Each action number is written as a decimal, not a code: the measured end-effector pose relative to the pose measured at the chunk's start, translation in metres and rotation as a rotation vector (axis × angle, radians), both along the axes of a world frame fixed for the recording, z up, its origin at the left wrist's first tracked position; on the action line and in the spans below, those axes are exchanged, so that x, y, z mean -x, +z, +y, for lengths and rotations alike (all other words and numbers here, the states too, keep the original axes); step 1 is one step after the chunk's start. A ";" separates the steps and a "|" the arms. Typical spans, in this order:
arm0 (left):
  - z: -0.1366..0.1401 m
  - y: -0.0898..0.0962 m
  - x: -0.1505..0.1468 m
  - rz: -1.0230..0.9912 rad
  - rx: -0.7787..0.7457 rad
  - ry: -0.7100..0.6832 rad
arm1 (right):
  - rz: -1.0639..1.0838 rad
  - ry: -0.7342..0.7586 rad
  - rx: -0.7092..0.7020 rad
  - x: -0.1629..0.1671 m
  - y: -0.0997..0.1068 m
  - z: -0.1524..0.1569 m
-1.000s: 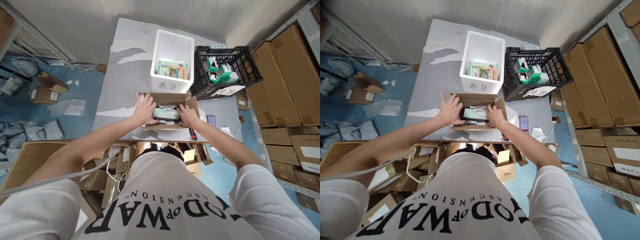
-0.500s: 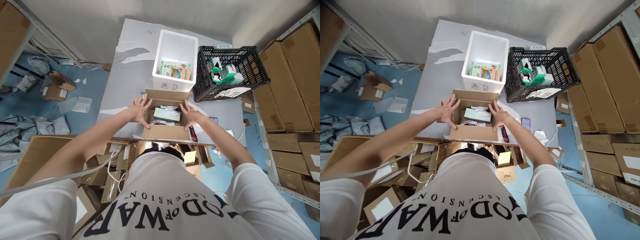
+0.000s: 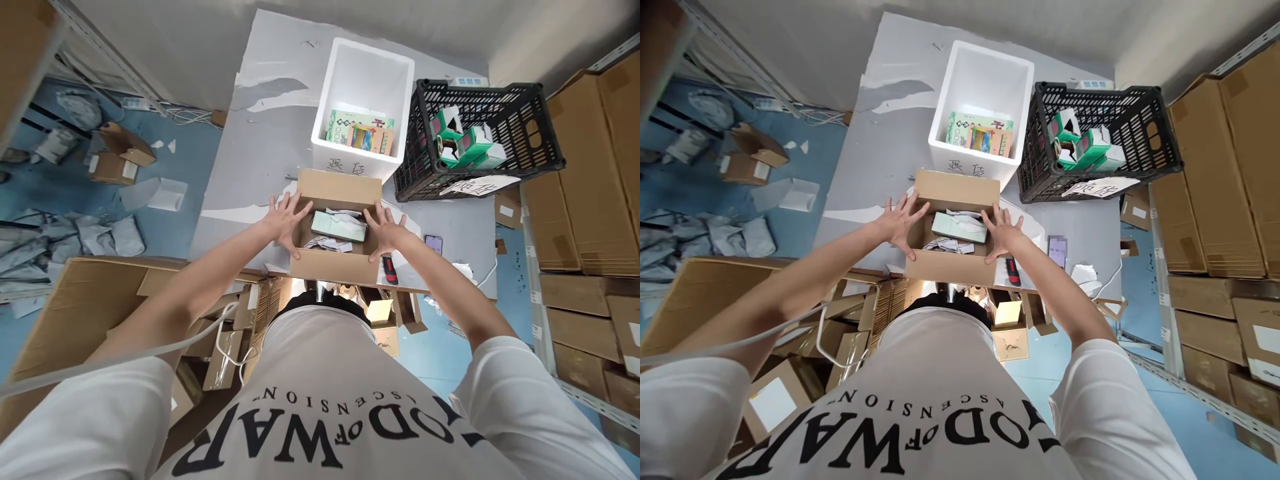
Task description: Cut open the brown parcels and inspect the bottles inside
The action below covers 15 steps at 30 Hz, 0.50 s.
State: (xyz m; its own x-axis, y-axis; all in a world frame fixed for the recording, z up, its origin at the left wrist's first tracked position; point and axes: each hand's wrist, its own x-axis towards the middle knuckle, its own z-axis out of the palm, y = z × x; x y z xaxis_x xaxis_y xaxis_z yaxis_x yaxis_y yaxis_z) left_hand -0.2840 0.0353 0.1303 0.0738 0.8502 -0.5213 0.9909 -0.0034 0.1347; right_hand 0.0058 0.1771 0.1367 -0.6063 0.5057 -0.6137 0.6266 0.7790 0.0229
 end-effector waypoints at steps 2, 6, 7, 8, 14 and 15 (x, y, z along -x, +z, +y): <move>0.000 0.004 -0.004 -0.004 -0.016 0.016 | 0.096 0.063 -0.117 0.009 0.011 -0.006; -0.001 0.012 -0.031 0.088 -0.136 0.075 | 0.186 0.153 -0.151 0.042 0.014 -0.012; -0.002 0.014 -0.039 0.122 -0.154 0.083 | 0.159 0.171 -0.120 0.049 0.010 -0.011; -0.003 0.015 -0.047 0.143 -0.160 0.079 | 0.132 0.196 -0.086 0.056 0.004 -0.010; -0.013 0.003 -0.063 -0.064 -0.007 -0.162 | 0.080 0.392 0.080 0.064 -0.029 0.009; -0.010 -0.002 -0.066 -0.082 0.072 -0.148 | 0.062 0.399 0.102 0.065 -0.033 0.012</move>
